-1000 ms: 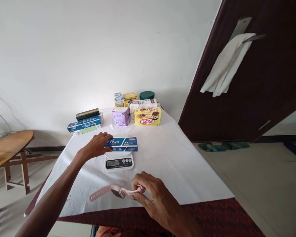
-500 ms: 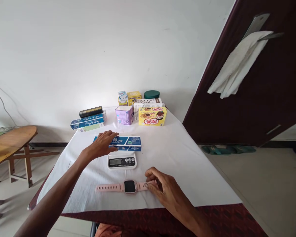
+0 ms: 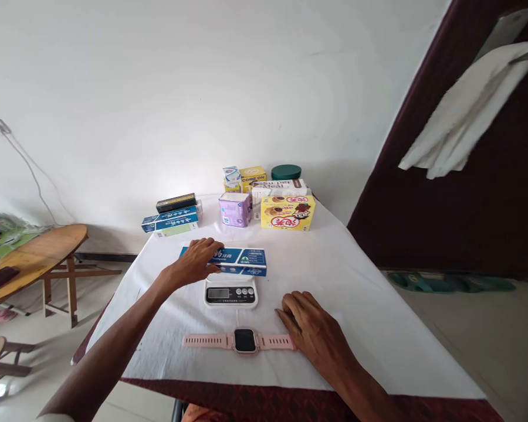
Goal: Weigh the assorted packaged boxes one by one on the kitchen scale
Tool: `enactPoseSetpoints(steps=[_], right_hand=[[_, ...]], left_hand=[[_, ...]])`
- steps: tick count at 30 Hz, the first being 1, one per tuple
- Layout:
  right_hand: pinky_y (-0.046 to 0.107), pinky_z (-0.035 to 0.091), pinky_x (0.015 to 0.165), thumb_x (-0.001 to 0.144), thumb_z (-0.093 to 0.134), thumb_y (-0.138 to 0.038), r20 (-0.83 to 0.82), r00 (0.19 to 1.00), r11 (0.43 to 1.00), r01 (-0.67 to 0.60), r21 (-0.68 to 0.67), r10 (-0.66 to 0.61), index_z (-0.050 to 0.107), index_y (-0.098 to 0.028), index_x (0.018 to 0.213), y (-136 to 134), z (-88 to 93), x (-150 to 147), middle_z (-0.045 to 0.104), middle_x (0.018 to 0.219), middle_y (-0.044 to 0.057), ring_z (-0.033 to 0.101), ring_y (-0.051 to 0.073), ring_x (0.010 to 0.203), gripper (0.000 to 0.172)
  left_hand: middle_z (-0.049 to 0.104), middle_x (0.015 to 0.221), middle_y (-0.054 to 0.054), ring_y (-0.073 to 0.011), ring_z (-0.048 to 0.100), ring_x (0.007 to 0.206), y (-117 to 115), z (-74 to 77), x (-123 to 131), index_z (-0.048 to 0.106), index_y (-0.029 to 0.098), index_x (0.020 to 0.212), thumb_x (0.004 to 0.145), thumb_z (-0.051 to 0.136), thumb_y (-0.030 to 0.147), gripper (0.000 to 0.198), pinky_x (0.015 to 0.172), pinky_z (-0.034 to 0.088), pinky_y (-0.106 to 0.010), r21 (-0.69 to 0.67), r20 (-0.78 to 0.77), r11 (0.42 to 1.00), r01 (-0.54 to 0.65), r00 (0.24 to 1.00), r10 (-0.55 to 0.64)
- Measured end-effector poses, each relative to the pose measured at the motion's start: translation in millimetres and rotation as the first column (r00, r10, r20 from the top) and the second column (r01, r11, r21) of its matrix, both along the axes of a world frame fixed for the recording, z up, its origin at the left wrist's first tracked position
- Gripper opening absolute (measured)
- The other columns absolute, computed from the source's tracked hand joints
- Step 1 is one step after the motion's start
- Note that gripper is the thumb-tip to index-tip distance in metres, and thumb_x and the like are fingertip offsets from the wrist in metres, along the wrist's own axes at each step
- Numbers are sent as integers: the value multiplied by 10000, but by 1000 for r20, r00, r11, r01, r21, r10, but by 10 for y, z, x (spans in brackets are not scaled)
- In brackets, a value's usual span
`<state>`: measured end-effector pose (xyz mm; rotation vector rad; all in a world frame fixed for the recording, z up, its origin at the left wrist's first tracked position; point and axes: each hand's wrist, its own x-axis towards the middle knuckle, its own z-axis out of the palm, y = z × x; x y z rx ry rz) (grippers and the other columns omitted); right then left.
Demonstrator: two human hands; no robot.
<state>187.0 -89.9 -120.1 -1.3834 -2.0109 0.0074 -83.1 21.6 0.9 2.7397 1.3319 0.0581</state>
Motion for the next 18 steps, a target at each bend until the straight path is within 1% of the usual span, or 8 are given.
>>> enactPoseSetpoints(steps=[3, 6, 8, 10, 12, 13, 15, 18], right_hand=[[303, 432, 623, 993, 489, -176, -4, 1000, 1000, -14, 25, 14, 436, -261, 788, 6, -34, 22, 570, 768, 1, 563, 186, 728, 228], [305, 435, 624, 998, 487, -188, -11, 1000, 999, -23, 41, 23, 424, -263, 788, 23, -44, 35, 559, 753, -4, 553, 183, 714, 232], [306, 434, 619, 996, 486, -186, -10, 1000, 999, -20, 44, 20, 419, -264, 783, 29, -41, 32, 560, 751, -4, 550, 182, 712, 236], [307, 431, 613, 993, 487, -184, -8, 1000, 999, -15, 47, 15, 419, -265, 776, 29, -35, 24, 566, 751, -2, 549, 182, 714, 241], [307, 430, 608, 993, 487, -185, -10, 1000, 999, -8, 53, 9, 422, -265, 772, 26, -35, 17, 568, 750, -2, 549, 182, 713, 244], [307, 430, 605, 993, 488, -187, -10, 1000, 998, -4, 56, 5, 423, -265, 771, 25, -38, 15, 569, 751, -3, 549, 182, 712, 244], [307, 434, 606, 994, 488, -191, -11, 1000, 998, 2, 60, -1, 428, -266, 774, 27, -50, 13, 568, 750, -4, 549, 182, 709, 240], [315, 446, 628, 998, 474, -186, -5, 1000, 998, 7, 64, -6, 438, -266, 778, 36, -77, 17, 568, 747, -4, 547, 181, 704, 236]], left_hand=[[623, 1255, -71, -261, 584, 1196, 23, 32, -95, 503, 277, 1305, 938, 625, 227, 390, 1007, 454, -439, 6, 48, 1000, 21, 999, -21], [610, 1291, -85, -273, 569, 1227, 156, 112, -343, 492, 271, 1329, 941, 615, 260, 407, 1023, 446, -441, 88, 58, 995, -36, 998, 31], [601, 1309, -100, -291, 555, 1251, 325, 184, -561, 495, 256, 1340, 928, 618, 274, 430, 1050, 429, -451, 164, 37, 980, -111, 994, 107], [594, 1329, -94, -292, 543, 1274, 545, 251, -779, 496, 263, 1350, 917, 612, 282, 449, 1089, 402, -448, 215, 17, 950, -226, 974, 228], [579, 1355, -93, -293, 535, 1284, 782, 297, -967, 496, 264, 1363, 907, 601, 287, 469, 1106, 388, -442, 234, 0, 898, -374, 923, 384], [574, 1357, -103, -300, 530, 1289, 896, 309, -1044, 497, 256, 1368, 904, 593, 289, 475, 1107, 385, -449, 238, -2, 872, -427, 898, 440], [571, 1343, -124, -319, 521, 1292, 1103, 313, -1161, 501, 246, 1374, 901, 577, 300, 481, 1095, 393, -466, 238, 1, 833, -500, 858, 514], [564, 1332, -139, -333, 509, 1298, 1340, 293, -1252, 501, 260, 1390, 913, 545, 325, 483, 1068, 412, -475, 228, 10, 796, -561, 819, 574]])
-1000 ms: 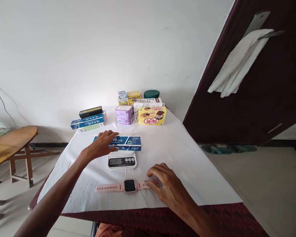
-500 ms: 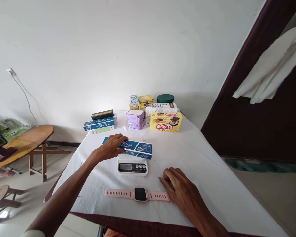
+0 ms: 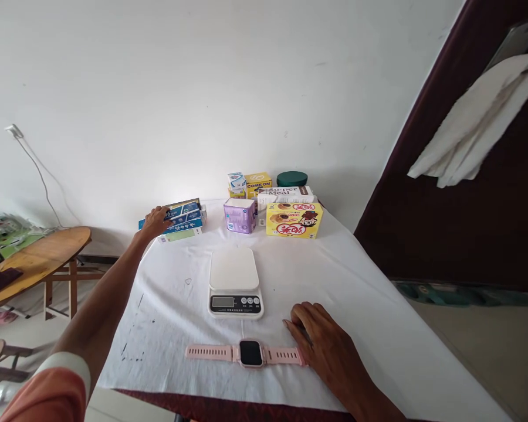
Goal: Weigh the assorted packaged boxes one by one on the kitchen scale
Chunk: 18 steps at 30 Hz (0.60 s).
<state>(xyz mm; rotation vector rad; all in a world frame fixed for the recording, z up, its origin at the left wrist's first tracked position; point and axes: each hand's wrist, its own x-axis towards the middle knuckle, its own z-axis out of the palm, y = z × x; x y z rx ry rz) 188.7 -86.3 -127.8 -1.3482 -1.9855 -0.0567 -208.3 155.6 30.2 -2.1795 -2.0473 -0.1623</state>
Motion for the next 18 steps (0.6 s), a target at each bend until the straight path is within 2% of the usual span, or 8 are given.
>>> enactPoseSetpoints(steps=[4, 9, 15, 18], right_hand=[[322, 439, 637, 1000, 467, -177, 27, 1000, 1000, 12, 9, -12, 441, -263, 775, 12, -27, 1, 570, 754, 3, 546, 184, 713, 242], [320, 428, 642, 995, 483, -164, 37, 999, 1000, 21, 15, -21, 446, -258, 789, 7, -34, -13, 560, 755, -1, 534, 184, 713, 229], [314, 432, 644, 984, 488, -139, 19, 1000, 1000, 13, 3, -13, 459, -258, 798, -9, -18, -14, 567, 778, 4, 537, 183, 727, 223], [320, 444, 658, 982, 493, -135, 26, 1000, 1000, 17, 6, -17, 468, -260, 806, -12, -8, -15, 583, 797, 13, 549, 194, 752, 217]], left_hand=[[527, 1404, -133, -329, 458, 1346, 188, -9, -15, 492, 280, 1420, 932, 518, 344, 492, 1102, 374, -479, -16, -1, 1000, -22, 1000, 22], [512, 1431, -135, -338, 440, 1353, 291, -2, 37, 520, 276, 1406, 945, 504, 339, 466, 1108, 358, -492, -47, -17, 998, -35, 999, 34], [500, 1460, -174, -379, 444, 1360, 215, 14, 95, 468, 243, 1461, 924, 537, 311, 546, 1091, 373, -524, -29, -11, 999, -30, 1000, 29], [449, 1507, -197, -409, 420, 1381, 130, 33, 232, 411, 228, 1503, 904, 594, 329, 634, 1090, 368, -533, 13, -3, 1000, 10, 1000, -10]])
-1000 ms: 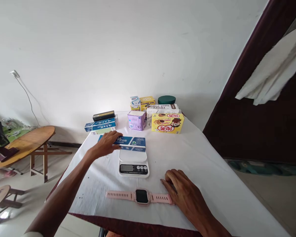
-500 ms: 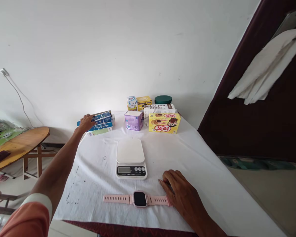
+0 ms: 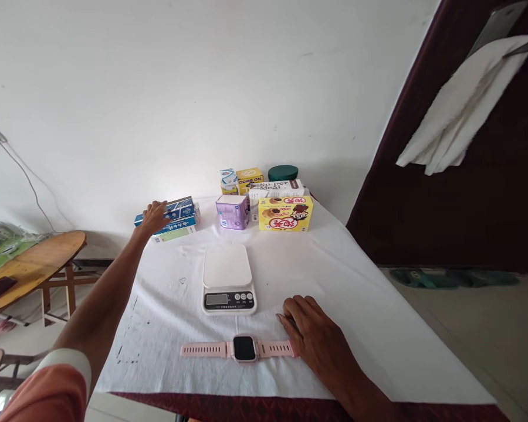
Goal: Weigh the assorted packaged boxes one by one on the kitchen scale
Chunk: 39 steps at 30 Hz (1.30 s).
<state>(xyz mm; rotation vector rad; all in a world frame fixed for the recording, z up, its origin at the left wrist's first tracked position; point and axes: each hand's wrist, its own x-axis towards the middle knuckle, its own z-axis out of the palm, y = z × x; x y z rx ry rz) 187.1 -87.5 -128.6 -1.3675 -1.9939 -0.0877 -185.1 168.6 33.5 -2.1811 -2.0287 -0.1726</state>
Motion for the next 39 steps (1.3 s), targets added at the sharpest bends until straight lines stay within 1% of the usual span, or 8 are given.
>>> enactPoseSetpoints(steps=[4, 8, 11, 14, 20, 26, 33, 39], right_hand=[[329, 464, 671, 975, 497, -119, 32, 999, 1000, 9, -12, -8, 476, -259, 822, -12, 12, -9, 603, 826, 30, 562, 209, 781, 209], [333, 478, 681, 963, 505, -103, 57, 998, 1000, 23, -10, -22, 476, -252, 831, -34, 13, -13, 606, 843, 41, 565, 215, 799, 202], [335, 483, 676, 934, 536, -91, 73, 997, 999, 42, -8, -41, 477, -249, 840, -45, 12, -17, 609, 857, 43, 566, 219, 808, 193], [339, 490, 674, 910, 557, -78, 94, 994, 998, 60, -4, -60, 478, -245, 852, -50, 14, -25, 610, 850, 45, 573, 223, 805, 194], [345, 510, 679, 876, 588, -52, 110, 991, 997, 79, -8, -78, 473, -239, 863, -73, 34, -29, 612, 841, 50, 586, 229, 799, 220], [324, 502, 670, 834, 655, -47, 95, 991, 995, 97, 16, -98, 458, -244, 863, -81, 35, -18, 611, 841, 30, 589, 216, 794, 281], [316, 518, 694, 819, 695, -61, 109, 987, 993, 117, 17, -118, 467, -240, 879, -69, 13, -33, 623, 860, 27, 598, 211, 812, 296], [326, 529, 727, 873, 638, -73, 133, 986, 995, 104, 1, -103, 502, -226, 890, -70, 28, -28, 628, 869, 41, 601, 216, 833, 205]], left_hand=[[431, 1524, -169, -369, 408, 1395, -95, 21, 515, 377, 232, 1529, 936, 590, 430, 660, 1111, 365, -492, 56, 27, 984, 169, 985, -170], [451, 1496, -167, -352, 430, 1363, -138, 14, 1263, 339, 203, 1552, 908, 630, 544, 785, 1112, 364, -491, 68, 71, 904, 422, 902, -426], [375, 1563, -161, -365, 374, 1400, -82, -14, 1699, 303, 241, 1567, 850, 713, 521, 872, 1125, 334, -510, -22, 0, 890, 455, 890, -455], [345, 1588, -181, -402, 364, 1405, 61, -59, 1912, 321, 260, 1553, 789, 777, 440, 908, 1112, 325, -553, -110, -48, 902, 418, 904, -425], [335, 1614, -188, -415, 335, 1436, 344, -151, 1974, 275, 260, 1570, 717, 755, 162, 983, 1123, 284, -565, -190, -109, 905, 379, 909, -404], [447, 1515, -159, -354, 394, 1384, 339, -160, 2031, 339, 256, 1527, 763, 668, 121, 842, 1111, 290, -509, -151, -165, 913, 379, 901, -401], [547, 1287, -167, -385, 459, 1240, 7, -1, 1754, 557, 187, 1245, 739, 784, 373, 584, 1039, 341, -511, -35, -204, 933, 358, 911, -357], [596, 1129, -112, -321, 564, 1050, -538, 357, 1269, 541, 190, 1134, 778, 725, 450, 478, 885, 450, -436, 57, -76, 914, 402, 914, -398]])
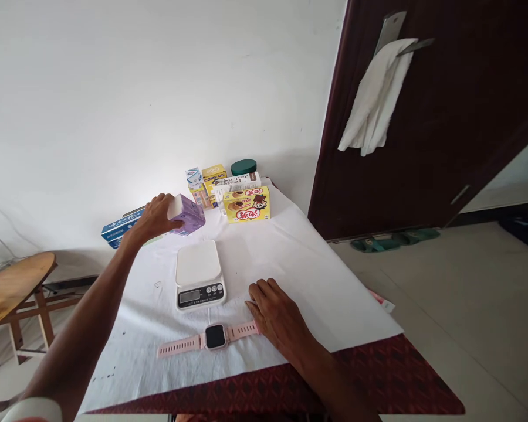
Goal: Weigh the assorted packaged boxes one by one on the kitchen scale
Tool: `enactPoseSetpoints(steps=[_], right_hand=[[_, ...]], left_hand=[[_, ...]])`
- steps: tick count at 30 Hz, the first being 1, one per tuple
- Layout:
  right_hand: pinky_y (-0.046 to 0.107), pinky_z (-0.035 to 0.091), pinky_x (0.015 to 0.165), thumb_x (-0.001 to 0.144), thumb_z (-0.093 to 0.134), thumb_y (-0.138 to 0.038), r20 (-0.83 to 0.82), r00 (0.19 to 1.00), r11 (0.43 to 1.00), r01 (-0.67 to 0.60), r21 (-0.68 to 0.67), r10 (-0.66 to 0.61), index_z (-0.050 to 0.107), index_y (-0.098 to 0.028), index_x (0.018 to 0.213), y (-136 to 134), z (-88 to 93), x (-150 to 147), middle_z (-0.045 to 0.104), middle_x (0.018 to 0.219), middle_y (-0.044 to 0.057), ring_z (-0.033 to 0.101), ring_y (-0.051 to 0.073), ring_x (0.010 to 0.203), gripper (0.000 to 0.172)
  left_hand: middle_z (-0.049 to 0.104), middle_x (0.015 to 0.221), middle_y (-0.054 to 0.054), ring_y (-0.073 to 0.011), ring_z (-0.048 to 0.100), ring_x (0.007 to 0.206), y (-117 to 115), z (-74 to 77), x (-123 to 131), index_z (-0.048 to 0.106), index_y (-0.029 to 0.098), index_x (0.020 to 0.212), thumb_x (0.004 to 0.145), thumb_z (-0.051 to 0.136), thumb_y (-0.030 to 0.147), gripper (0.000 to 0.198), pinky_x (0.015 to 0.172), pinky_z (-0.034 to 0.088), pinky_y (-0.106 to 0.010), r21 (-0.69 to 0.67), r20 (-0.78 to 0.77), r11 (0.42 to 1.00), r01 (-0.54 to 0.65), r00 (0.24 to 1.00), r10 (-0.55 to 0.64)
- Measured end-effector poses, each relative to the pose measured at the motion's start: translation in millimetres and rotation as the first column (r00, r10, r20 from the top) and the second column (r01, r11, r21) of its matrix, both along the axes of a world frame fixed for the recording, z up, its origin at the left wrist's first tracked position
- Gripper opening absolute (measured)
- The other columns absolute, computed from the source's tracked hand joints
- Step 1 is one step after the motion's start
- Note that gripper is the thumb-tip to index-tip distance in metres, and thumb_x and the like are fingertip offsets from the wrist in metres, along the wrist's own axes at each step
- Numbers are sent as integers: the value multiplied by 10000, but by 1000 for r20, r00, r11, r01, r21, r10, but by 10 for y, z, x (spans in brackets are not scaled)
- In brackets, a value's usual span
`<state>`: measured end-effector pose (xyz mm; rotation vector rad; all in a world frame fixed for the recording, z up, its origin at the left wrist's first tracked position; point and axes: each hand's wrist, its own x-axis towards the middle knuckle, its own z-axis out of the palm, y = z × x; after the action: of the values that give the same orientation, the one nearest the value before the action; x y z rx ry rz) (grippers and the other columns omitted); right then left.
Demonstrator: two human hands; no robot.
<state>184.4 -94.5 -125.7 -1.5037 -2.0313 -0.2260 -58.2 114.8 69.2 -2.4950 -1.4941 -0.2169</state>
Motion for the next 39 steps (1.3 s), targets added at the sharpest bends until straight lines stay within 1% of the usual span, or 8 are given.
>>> enactPoseSetpoints(steps=[4, 8, 15, 19, 24, 30, 33, 39], right_hand=[[310, 511, 701, 912, 615, -95, -28, 1000, 1000, -14, 10, 14, 505, -227, 872, -11, 21, 2, 620, 863, 40, 591, 209, 827, 177], [299, 490, 675, 926, 605, -99, -59, 998, 1000, -21, 3, 21, 494, -236, 851, -27, 39, 2, 613, 865, 34, 576, 201, 817, 191], [291, 481, 640, 945, 577, -94, -76, 996, 999, -43, -3, 42, 492, -231, 846, -41, 58, 9, 606, 854, 38, 570, 203, 805, 189], [298, 487, 653, 940, 584, -93, -73, 996, 999, -46, -1, 46, 497, -228, 855, -44, 61, 12, 604, 859, 42, 569, 208, 812, 182], [302, 477, 645, 938, 584, -95, -52, 998, 999, -39, 12, 39, 492, -233, 840, -40, 43, 15, 599, 851, 43, 564, 210, 802, 193], [312, 466, 658, 980, 520, -122, -47, 996, 993, -71, 91, 76, 473, -245, 833, -8, 2, 19, 574, 824, 29, 557, 206, 783, 198], [328, 458, 677, 1001, 490, -138, -35, 994, 987, -94, 130, 99, 467, -251, 833, 24, -15, 24, 557, 793, 17, 547, 204, 754, 203], [333, 447, 697, 1011, 479, -155, -52, 993, 983, -102, 151, 111, 462, -261, 833, 41, -32, 35, 547, 765, 5, 538, 197, 731, 207]], left_hand=[[641, 1053, -70, -294, 618, 980, -431, 172, -104, 566, 210, 1075, 775, 729, 491, 442, 853, 475, -411, -108, 25, 989, 96, 995, -94], [670, 1193, -101, -333, 631, 1124, -685, 59, -41, 610, 207, 1166, 770, 743, 497, 508, 941, 486, -438, -203, 32, 963, 178, 984, -175], [629, 1353, -142, -354, 618, 1237, -734, -203, -35, 528, 199, 1410, 800, 744, 541, 732, 1037, 491, -493, -250, 93, 943, 221, 975, -203], [557, 1453, -142, -364, 561, 1323, -777, -87, -201, 392, 258, 1536, 746, 763, 690, 974, 1105, 455, -542, -167, 230, 960, 225, 956, -184], [531, 1476, -123, -350, 540, 1345, -827, 25, -405, 334, 302, 1566, 733, 768, 718, 1027, 1132, 441, -566, -55, 365, 971, 231, 910, -196], [467, 1532, -175, -395, 468, 1406, -857, -392, -458, 299, 247, 1584, 654, 854, 663, 1160, 1155, 416, -576, -179, 387, 964, 197, 915, -115], [463, 1544, -184, -388, 467, 1407, -878, -597, -416, 322, 234, 1564, 674, 881, 561, 1100, 1152, 418, -565, -215, 439, 959, 186, 895, -75], [670, 1235, -82, -253, 672, 1011, -952, -706, -466, 497, 250, 1359, 706, 862, 432, 770, 827, 601, -409, -191, 653, 968, 161, 758, 3]])
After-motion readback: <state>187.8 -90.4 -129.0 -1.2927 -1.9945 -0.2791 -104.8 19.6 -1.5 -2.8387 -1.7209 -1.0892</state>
